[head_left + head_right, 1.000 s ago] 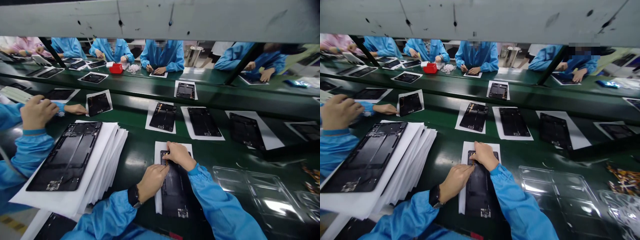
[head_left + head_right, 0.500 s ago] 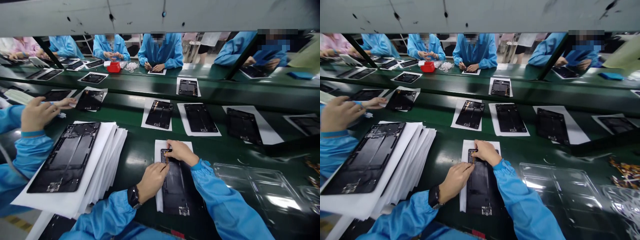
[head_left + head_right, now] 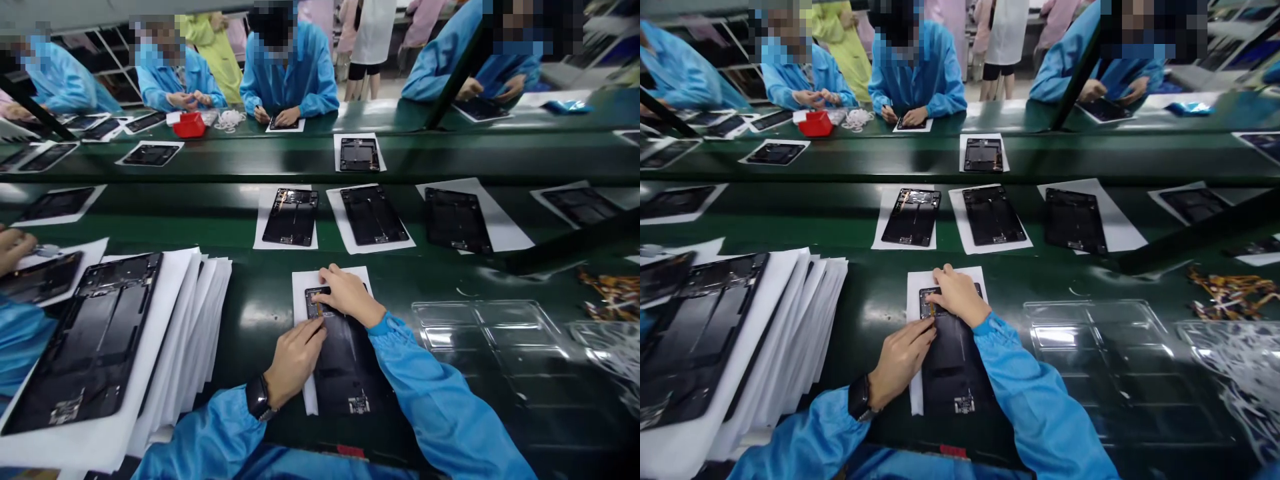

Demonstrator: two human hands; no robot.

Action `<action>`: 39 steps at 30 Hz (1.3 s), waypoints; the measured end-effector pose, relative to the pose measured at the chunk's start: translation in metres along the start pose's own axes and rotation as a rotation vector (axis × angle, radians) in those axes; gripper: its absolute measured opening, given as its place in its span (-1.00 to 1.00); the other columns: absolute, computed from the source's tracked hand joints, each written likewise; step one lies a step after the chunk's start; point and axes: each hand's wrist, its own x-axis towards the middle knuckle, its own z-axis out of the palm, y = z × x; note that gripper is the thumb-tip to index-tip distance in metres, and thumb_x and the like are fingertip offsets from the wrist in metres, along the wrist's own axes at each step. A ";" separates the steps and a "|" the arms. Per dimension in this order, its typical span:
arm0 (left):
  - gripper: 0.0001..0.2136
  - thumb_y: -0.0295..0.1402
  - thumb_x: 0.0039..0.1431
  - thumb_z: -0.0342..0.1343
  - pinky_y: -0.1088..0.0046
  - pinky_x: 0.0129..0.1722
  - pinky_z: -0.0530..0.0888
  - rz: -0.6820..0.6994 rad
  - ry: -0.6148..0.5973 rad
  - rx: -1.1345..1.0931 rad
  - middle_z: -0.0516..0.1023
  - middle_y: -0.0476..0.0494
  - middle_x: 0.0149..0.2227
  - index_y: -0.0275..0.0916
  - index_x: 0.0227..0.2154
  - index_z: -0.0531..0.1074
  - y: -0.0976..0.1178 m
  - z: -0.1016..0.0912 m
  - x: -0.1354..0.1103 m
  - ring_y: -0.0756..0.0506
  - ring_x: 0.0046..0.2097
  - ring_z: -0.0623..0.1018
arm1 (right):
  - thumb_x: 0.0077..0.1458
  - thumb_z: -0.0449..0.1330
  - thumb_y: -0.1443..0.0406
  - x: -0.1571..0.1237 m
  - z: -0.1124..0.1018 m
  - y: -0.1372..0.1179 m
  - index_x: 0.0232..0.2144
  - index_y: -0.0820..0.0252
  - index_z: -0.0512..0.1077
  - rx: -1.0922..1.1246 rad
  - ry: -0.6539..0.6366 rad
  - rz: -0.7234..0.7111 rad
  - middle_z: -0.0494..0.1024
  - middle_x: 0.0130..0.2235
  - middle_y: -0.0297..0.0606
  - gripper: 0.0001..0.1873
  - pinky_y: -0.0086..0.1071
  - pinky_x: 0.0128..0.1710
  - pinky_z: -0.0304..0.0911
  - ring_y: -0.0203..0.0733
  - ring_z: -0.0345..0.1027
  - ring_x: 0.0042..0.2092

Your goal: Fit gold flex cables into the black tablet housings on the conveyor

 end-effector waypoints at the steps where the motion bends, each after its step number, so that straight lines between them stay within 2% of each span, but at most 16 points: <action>1: -0.80 -0.50 0.33 -0.04 0.26 -0.04 0.57 0.008 -0.011 0.007 0.53 -0.24 0.01 -0.32 -0.11 0.47 0.000 0.000 -0.001 -0.15 -0.01 0.55 | 0.07 0.31 0.01 0.001 0.000 0.001 -0.17 0.13 0.32 0.012 -0.009 0.003 0.40 -0.17 -0.29 -0.57 -0.35 -0.42 0.05 -0.18 0.40 -0.30; 10: -0.79 -0.50 0.34 -0.04 0.27 -0.05 0.58 0.065 -0.080 0.038 0.55 -0.21 -0.01 -0.35 -0.09 0.47 -0.003 0.000 -0.005 -0.16 0.02 0.54 | 0.06 0.32 0.00 0.005 -0.003 0.002 -0.22 0.12 0.31 0.035 -0.041 0.030 0.40 -0.20 -0.32 -0.58 -0.35 -0.46 -0.02 -0.20 0.38 -0.34; 19: -0.80 -0.49 0.35 -0.03 0.31 -0.04 0.56 0.071 -0.094 0.046 0.55 -0.21 -0.01 -0.35 -0.09 0.47 -0.003 0.001 -0.005 -0.15 0.04 0.52 | 0.05 0.33 0.00 0.003 0.000 0.003 -0.23 0.12 0.30 0.030 0.004 0.014 0.39 -0.21 -0.34 -0.57 -0.33 -0.49 -0.08 -0.19 0.38 -0.36; 28: -0.80 -0.49 0.35 -0.03 0.31 -0.04 0.55 0.087 -0.119 0.072 0.54 -0.22 0.01 -0.38 -0.10 0.47 -0.003 0.001 -0.005 -0.16 0.05 0.50 | 0.08 0.31 0.01 0.002 -0.002 0.001 -0.22 0.13 0.30 0.028 -0.026 0.024 0.40 -0.19 -0.30 -0.59 -0.33 -0.49 -0.08 -0.17 0.38 -0.34; 33: -0.81 -0.49 0.34 -0.02 0.32 -0.05 0.55 0.114 -0.120 0.088 0.54 -0.23 -0.02 -0.39 -0.13 0.48 -0.001 -0.002 -0.002 -0.16 0.03 0.51 | 0.09 0.30 0.00 0.003 -0.002 0.000 -0.21 0.12 0.30 0.025 -0.033 0.032 0.40 -0.19 -0.30 -0.59 -0.33 -0.47 -0.01 -0.16 0.39 -0.33; 36: -0.81 -0.37 0.34 0.02 0.31 -0.06 0.54 0.119 -0.169 0.060 0.54 -0.25 -0.05 -0.37 -0.15 0.48 -0.001 -0.010 0.005 -0.17 0.02 0.51 | 0.08 0.30 0.03 0.003 -0.005 -0.003 -0.19 0.14 0.32 0.014 -0.043 0.054 0.39 -0.18 -0.26 -0.60 -0.32 -0.44 0.06 -0.12 0.40 -0.31; 39: -0.80 -0.34 0.32 0.04 0.31 -0.06 0.53 0.090 -0.255 -0.017 0.52 -0.25 -0.05 -0.34 -0.13 0.47 -0.003 -0.020 0.012 -0.16 0.00 0.50 | 0.24 0.16 0.22 -0.005 -0.013 -0.005 -0.17 0.20 0.35 0.095 -0.009 0.065 0.40 -0.15 -0.18 -0.82 -0.33 -0.34 0.16 -0.12 0.39 -0.24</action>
